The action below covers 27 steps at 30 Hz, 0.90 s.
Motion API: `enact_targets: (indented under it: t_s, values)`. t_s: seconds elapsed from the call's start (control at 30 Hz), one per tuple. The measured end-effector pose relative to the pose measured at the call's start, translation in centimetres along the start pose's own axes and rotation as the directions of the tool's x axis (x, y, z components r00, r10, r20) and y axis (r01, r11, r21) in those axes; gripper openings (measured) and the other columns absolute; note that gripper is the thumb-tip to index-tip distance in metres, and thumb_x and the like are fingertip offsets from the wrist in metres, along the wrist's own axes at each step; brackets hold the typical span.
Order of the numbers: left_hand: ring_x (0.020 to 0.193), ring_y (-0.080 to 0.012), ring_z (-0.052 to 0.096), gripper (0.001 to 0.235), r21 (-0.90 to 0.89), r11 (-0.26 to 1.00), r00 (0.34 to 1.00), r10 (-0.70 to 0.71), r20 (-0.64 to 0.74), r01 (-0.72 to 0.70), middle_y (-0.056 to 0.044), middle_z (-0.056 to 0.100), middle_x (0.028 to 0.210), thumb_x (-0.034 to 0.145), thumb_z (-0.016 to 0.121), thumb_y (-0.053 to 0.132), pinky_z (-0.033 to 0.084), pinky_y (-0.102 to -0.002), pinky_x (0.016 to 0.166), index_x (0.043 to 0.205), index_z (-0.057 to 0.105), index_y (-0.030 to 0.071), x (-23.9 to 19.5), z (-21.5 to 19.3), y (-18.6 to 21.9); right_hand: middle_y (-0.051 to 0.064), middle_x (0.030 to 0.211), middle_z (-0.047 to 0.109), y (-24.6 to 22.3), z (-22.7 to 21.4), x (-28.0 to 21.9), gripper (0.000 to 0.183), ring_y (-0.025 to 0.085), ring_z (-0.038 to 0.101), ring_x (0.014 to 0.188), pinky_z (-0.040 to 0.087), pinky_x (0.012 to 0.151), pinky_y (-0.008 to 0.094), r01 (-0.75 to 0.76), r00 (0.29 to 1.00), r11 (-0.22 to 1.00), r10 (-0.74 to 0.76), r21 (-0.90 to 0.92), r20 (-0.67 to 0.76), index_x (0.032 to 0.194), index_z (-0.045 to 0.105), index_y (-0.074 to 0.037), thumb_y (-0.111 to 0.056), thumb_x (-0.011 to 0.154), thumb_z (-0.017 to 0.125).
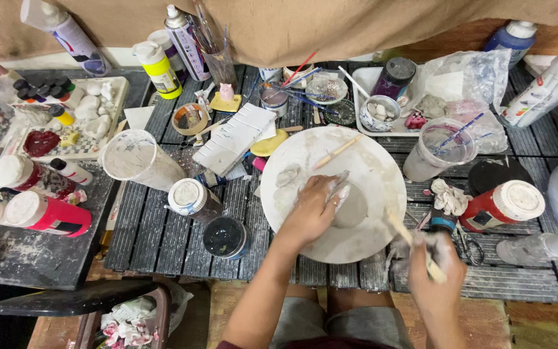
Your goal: The person shapes a lump of clay on a rotating pottery wheel using a wooden stick and a yellow sponge. They smooth the surface and edges of the clay piece while rotating the wheel.
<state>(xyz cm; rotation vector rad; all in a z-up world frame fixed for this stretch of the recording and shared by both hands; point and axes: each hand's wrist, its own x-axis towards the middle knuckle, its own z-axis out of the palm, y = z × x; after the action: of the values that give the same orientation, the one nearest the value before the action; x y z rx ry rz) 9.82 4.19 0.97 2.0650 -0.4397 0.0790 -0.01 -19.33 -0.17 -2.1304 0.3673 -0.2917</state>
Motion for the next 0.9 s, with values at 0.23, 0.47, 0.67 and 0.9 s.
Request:
enact_targets:
  t_s: [0.23,0.47,0.67,0.9]
  values:
    - [0.125,-0.037,0.052,0.044,0.024,0.999,0.999,0.03,0.009,-0.031,-0.016,0.065,0.137,0.103,0.047,0.026,0.038,-0.048,0.111,0.14,0.061,0.01,0.9,0.4,0.0,0.015,0.078,0.071,2.0,2.8,0.8,0.012,0.016,0.07,0.059,0.056,0.046,0.027,0.276,0.953,0.959,-0.281,0.06,0.113,0.09,0.057,-0.003,-0.008,0.1,0.054]
    - [0.123,-0.0366,0.056,0.042,0.031,0.999,0.999,0.023,0.028,-0.024,-0.015,0.068,0.131,0.104,0.047,0.028,0.039,-0.047,0.11,0.14,0.062,0.012,1.0,0.4,0.0,0.014,0.078,0.075,1.7,4.1,-4.5,0.007,0.016,0.069,0.049,0.053,0.039,0.028,0.127,0.961,0.985,-0.15,0.114,0.232,0.095,0.064,-0.006,-0.008,0.091,0.059]
    - [0.127,-0.0388,0.06,0.045,-0.013,0.999,0.997,0.052,-0.064,-0.053,-0.022,0.063,0.137,0.102,0.043,0.022,0.044,-0.044,0.111,0.142,0.06,0.01,-0.4,-2.8,-1.2,0.015,0.085,0.076,2.9,1.8,-3.3,0.009,0.014,0.07,0.061,0.057,0.048,0.027,0.012,0.984,0.827,-0.109,0.563,0.139,0.096,0.06,-0.002,-0.009,0.101,0.057]
    - [0.137,-0.0457,0.048,0.041,0.068,0.988,0.913,-0.099,-0.395,0.136,-0.028,0.055,0.144,0.103,0.046,0.009,0.037,-0.048,0.114,0.142,0.055,0.002,-4.3,-3.2,-2.6,0.004,0.098,0.071,2.7,0.4,-1.0,0.025,0.007,0.064,0.079,0.052,0.068,0.021,0.22,0.963,0.957,-0.243,0.188,0.113,0.111,0.069,0.002,-0.006,0.088,0.069]
